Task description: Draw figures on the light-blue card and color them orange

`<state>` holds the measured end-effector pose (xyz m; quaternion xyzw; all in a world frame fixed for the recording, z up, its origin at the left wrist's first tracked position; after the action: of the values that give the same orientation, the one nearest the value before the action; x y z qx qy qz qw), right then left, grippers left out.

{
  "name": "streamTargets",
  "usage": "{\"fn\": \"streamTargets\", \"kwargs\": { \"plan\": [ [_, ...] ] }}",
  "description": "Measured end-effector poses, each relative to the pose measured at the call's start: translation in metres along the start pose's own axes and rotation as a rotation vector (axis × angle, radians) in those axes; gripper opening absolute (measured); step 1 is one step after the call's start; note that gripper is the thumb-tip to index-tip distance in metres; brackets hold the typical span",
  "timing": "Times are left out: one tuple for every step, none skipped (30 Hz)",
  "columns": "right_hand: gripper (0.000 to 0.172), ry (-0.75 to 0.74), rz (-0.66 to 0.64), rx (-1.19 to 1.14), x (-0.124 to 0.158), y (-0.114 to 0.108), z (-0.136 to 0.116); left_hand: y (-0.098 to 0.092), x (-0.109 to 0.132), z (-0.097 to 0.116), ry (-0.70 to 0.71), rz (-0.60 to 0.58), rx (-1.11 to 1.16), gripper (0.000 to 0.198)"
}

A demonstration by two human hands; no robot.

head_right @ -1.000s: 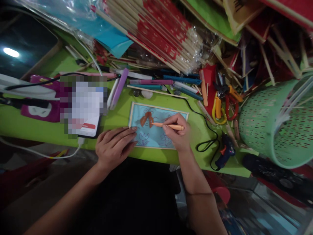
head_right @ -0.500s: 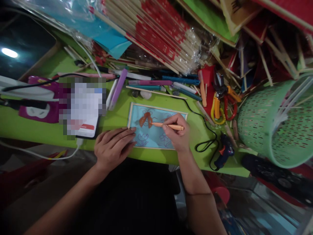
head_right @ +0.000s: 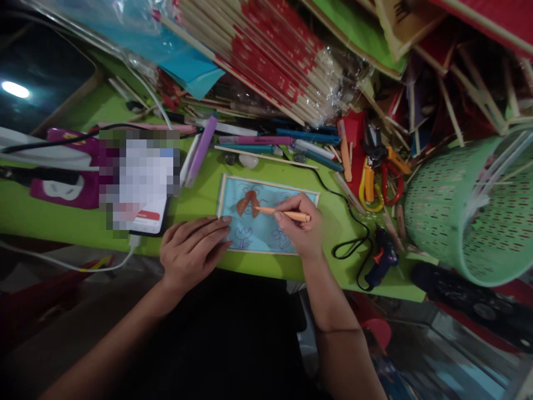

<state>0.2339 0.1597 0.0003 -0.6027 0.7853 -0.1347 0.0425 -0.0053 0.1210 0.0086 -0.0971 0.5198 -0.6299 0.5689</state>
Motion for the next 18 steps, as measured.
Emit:
{"fn": "streamTargets", "kwargs": {
  "plan": [
    [0.015,0.003,0.001,-0.001,0.0001,-0.0001,0.0001,-0.0001,-0.0004,0.0001,0.001,0.0,0.0,0.026],
    [0.014,0.004,0.005,-0.003,0.0002,-0.0002,-0.0001,-0.0003,-0.0007,0.0003,0.003,0.001,-0.001,0.025],
    [0.013,0.005,0.01,-0.006,0.0002,-0.0002,-0.0002,-0.0004,-0.001,0.0004,0.005,0.001,-0.004,0.024],
    [0.013,0.004,0.02,-0.01,0.0001,-0.0004,-0.0005,-0.0005,-0.0011,0.0005,0.008,0.001,-0.005,0.023],
    [0.013,0.005,0.03,-0.012,0.0001,-0.0006,-0.0006,-0.0005,-0.0011,0.0006,0.009,0.001,-0.004,0.023],
    [0.013,0.009,0.04,-0.012,0.0,-0.0008,-0.0004,-0.0005,-0.0009,0.0006,0.008,0.0,-0.001,0.023],
    [0.014,0.012,0.048,-0.012,0.0,-0.001,-0.0001,-0.0003,-0.0005,0.0004,0.005,-0.002,0.002,0.024],
    [0.014,0.015,0.053,-0.012,-0.0001,-0.0011,0.0002,-0.0002,-0.0001,0.0002,0.002,-0.005,0.005,0.026],
    [0.014,0.016,0.052,-0.01,-0.0001,-0.001,0.0003,-0.0001,0.0003,0.0001,0.001,-0.006,0.006,0.028],
    [0.014,0.015,0.047,-0.006,-0.0001,-0.0007,0.0002,0.0,0.0007,0.0,-0.001,-0.007,0.005,0.029],
    [0.014,0.012,0.041,-0.002,-0.0002,-0.0004,-0.0002,0.0001,0.0011,-0.0001,-0.002,-0.008,0.004,0.031],
    [0.014,0.006,0.034,0.004,-0.0003,0.0,-0.0009,0.0001,0.0014,-0.0001,-0.002,-0.007,0.004,0.033],
    [0.014,0.0,0.03,0.011,-0.0005,0.0003,-0.0017,0.0001,0.0016,-0.0002,-0.003,-0.006,0.005,0.033],
    [0.015,-0.005,0.028,0.019,-0.0007,0.0005,-0.0024,0.0003,0.0017,-0.0002,-0.004,-0.006,0.005,0.034],
    [0.015,-0.01,0.03,0.023,-0.0009,0.0005,-0.0031,0.0003,0.0016,-0.0003,-0.005,-0.007,0.005,0.033],
    [0.015,-0.014,0.034,0.023,-0.0012,0.0003,-0.0036,0.0004,0.0015,-0.0003,-0.005,-0.007,0.004,0.032],
    [0.015,-0.017,0.041,0.02,-0.0014,0.0,-0.004,0.0003,0.0011,-0.0001,-0.003,-0.006,0.001,0.03],
    [0.015,-0.02,0.047,0.017,-0.0016,-0.0003,-0.0042,0.0002,0.0007,0.0,-0.001,-0.005,-0.002,0.028]
  ]
}}
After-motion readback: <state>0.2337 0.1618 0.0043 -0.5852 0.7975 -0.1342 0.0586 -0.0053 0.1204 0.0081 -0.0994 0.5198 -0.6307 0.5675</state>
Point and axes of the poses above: each hand's wrist, its own x-axis away from the middle knuckle, its own y-axis out of the palm, z = x × y, the point moved 6 cm from there along -x, towards the middle knuckle, and after that the axes turned 6 degrees about z, right-handed, at the moved point
